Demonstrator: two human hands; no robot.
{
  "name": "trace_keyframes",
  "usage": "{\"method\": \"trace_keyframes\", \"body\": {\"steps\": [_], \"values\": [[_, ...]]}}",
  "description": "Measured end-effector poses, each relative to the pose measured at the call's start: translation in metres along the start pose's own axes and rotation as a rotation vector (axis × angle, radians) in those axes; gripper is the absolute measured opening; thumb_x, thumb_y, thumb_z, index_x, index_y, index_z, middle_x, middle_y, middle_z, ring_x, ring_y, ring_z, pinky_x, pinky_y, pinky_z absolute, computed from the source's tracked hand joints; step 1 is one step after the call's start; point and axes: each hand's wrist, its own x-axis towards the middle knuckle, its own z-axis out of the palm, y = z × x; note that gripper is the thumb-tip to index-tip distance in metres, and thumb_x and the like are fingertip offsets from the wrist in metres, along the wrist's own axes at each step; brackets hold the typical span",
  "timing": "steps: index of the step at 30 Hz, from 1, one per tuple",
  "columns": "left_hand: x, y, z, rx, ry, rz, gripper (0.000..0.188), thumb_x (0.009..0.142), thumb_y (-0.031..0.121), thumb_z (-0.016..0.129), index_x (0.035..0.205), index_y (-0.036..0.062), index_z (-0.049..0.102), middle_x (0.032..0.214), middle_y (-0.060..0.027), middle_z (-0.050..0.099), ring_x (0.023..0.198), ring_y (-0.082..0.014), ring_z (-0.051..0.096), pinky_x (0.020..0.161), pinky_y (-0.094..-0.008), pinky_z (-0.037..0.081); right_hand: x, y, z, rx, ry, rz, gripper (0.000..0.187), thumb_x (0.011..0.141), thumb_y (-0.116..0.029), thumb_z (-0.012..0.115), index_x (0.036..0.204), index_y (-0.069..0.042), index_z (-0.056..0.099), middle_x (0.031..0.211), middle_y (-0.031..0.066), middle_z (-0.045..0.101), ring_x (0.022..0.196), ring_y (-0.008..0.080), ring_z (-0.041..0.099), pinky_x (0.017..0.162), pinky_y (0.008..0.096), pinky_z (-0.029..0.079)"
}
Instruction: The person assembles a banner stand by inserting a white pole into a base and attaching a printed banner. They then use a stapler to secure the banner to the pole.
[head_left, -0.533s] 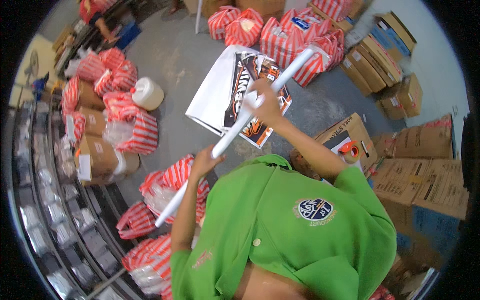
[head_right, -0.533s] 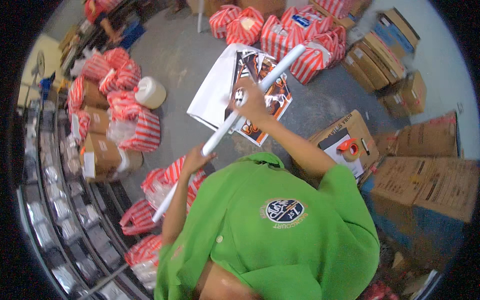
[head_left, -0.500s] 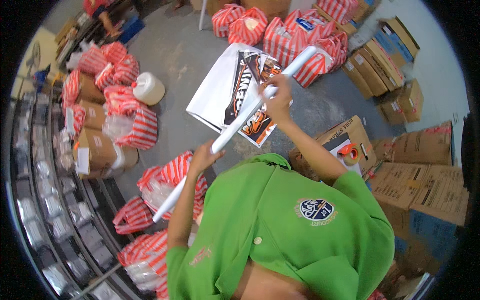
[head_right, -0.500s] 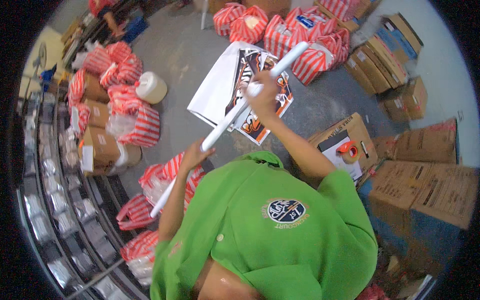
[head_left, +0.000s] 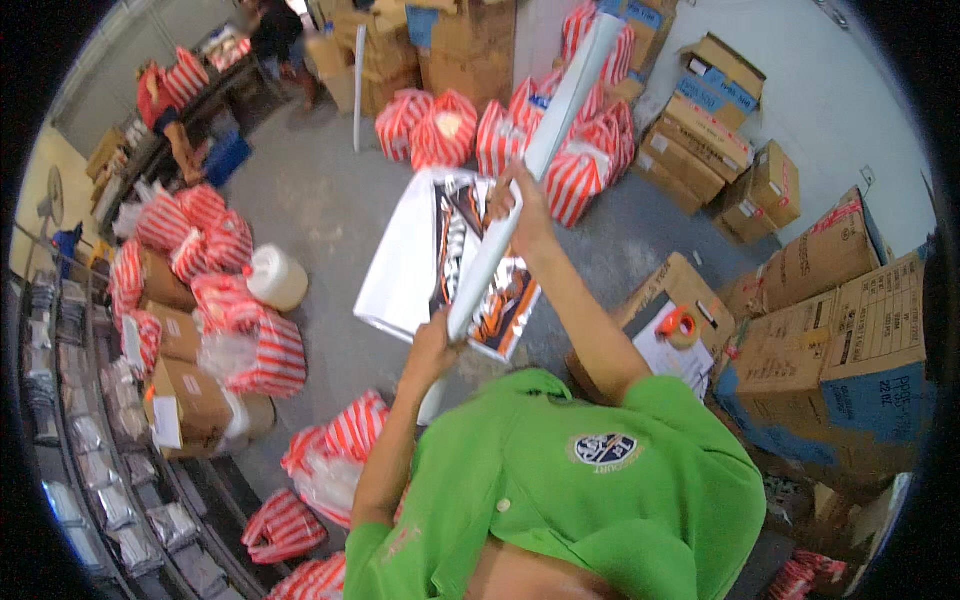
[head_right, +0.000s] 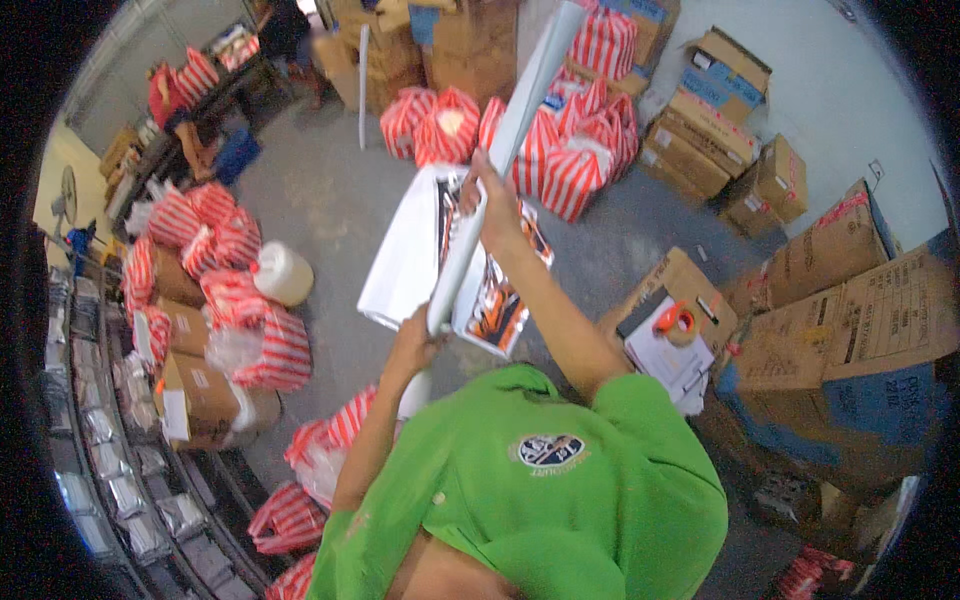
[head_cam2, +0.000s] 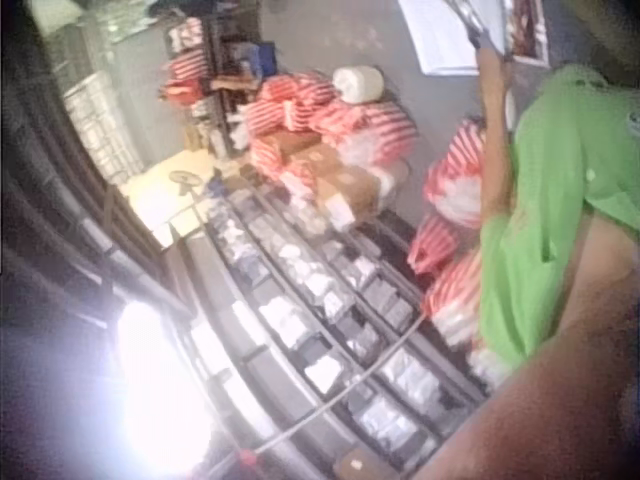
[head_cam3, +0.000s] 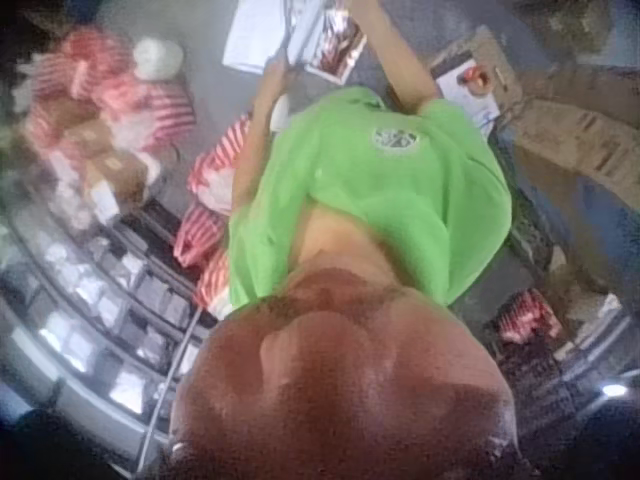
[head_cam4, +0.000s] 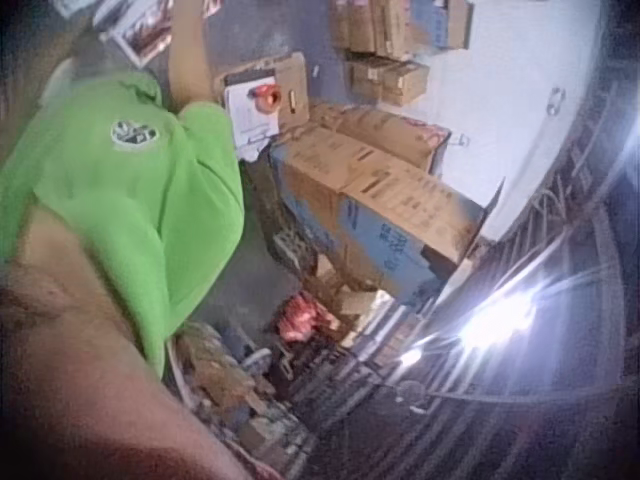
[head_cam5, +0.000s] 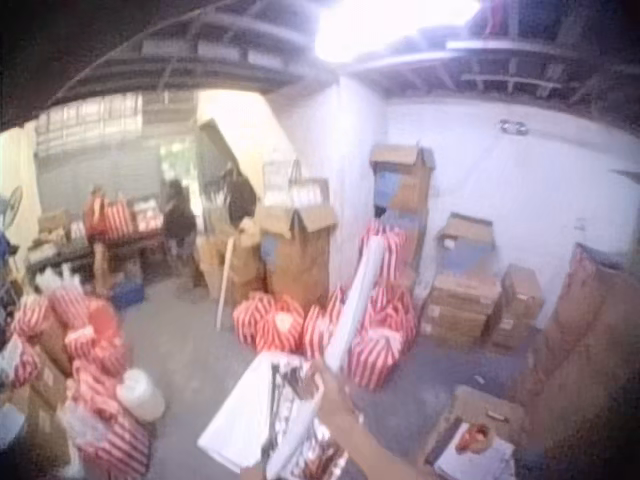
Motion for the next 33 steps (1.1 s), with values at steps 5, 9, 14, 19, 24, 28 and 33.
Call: {"method": "trace_keyframes", "body": {"steps": [5, 9, 14, 19, 24, 28, 33], "values": [[0.049, 0.060, -0.109, -0.070, 0.246, 0.333, 0.067, 0.085, 0.020, 0.074, 0.142, 0.0035, 0.045, 0.125, -0.0202, 0.058, 0.117, -0.0320, 0.058, 0.102, -0.0418, 0.044, 0.007, -0.012, 0.026, 0.023, -0.611, 0.046, 0.038, 0.096, -0.041, 0.062, 0.084, -0.007, 0.051, 0.056, -0.0020, 0.038, 0.046, 0.0091, 0.038, 0.045, 0.0247, 0.033], [0.050, 0.172, -0.237, 0.146, 0.572, 0.541, 0.046, 0.090, 0.009, 0.066, 0.134, 0.0066, 0.053, 0.125, -0.0175, 0.058, 0.113, -0.0329, 0.060, 0.095, -0.0412, 0.049, -0.008, -0.018, 0.024, -0.072, -0.783, 0.157, 0.052, 0.080, -0.051, 0.079, 0.083, -0.007, 0.050, 0.057, -0.0006, 0.044, 0.044, 0.0067, 0.040, 0.040, 0.0236, 0.032], [0.050, 0.255, -0.308, 0.262, 0.621, 0.845, 0.046, 0.088, 0.008, 0.069, 0.132, 0.0103, 0.057, 0.125, -0.0116, 0.059, 0.107, -0.0285, 0.061, 0.088, -0.0369, 0.051, -0.022, -0.004, 0.032, -0.130, -0.888, 0.402, 0.054, 0.077, -0.049, 0.081, 0.087, -0.006, 0.051, 0.059, -0.0015, 0.043, 0.045, 0.0064, 0.040, 0.042, 0.0231, 0.032], [0.043, 0.265, -0.350, 0.563, 0.513, 0.810, 0.047, 0.085, 0.009, 0.072, 0.130, 0.0093, 0.056, 0.125, -0.0085, 0.058, 0.098, -0.0218, 0.061, 0.078, -0.0342, 0.052, -0.028, 0.007, 0.044, -0.039, -1.018, 0.558, 0.051, 0.081, -0.048, 0.079, 0.088, -0.005, 0.052, 0.059, -0.0025, 0.042, 0.045, 0.0057, 0.039, 0.042, 0.0224, 0.033], [0.026, 0.304, -0.371, 0.590, 0.282, 0.498, 0.056, 0.081, 0.029, 0.083, 0.125, 0.0098, 0.055, 0.115, -0.0066, 0.059, 0.088, -0.0141, 0.057, 0.080, -0.0302, 0.052, -0.038, 0.026, 0.057, 0.119, -1.148, 0.655, 0.049, 0.084, -0.049, 0.075, 0.083, -0.006, 0.051, 0.056, -0.0036, 0.039, 0.045, 0.0052, 0.037, 0.041, 0.0217, 0.030], [0.015, 0.328, -0.369, 0.723, 0.319, 0.369, 0.054, 0.078, 0.025, 0.085, 0.120, 0.0056, 0.057, 0.104, -0.0082, 0.063, 0.077, -0.0124, 0.057, 0.064, -0.0258, 0.049, -0.043, 0.042, 0.068, 0.092, -1.225, 0.694, 0.052, 0.083, -0.052, 0.074, 0.082, -0.005, 0.050, 0.058, -0.0033, 0.039, 0.045, 0.0060, 0.038, 0.042, 0.0226, 0.030], [0.013, 0.312, -0.405, 0.574, 0.053, 0.315, 0.048, 0.080, 0.016, 0.082, 0.115, 0.0006, 0.052, 0.095, -0.0088, 0.065, 0.076, -0.0136, 0.067, 0.063, -0.0229, 0.058, -0.049, 0.048, 0.087, -0.029, -1.257, 0.670, 0.046, 0.083, -0.045, 0.075, 0.083, -0.005, 0.053, 0.061, -0.0020, 0.044, 0.047, 0.0071, 0.040, 0.044, 0.0243, 0.034]]}}
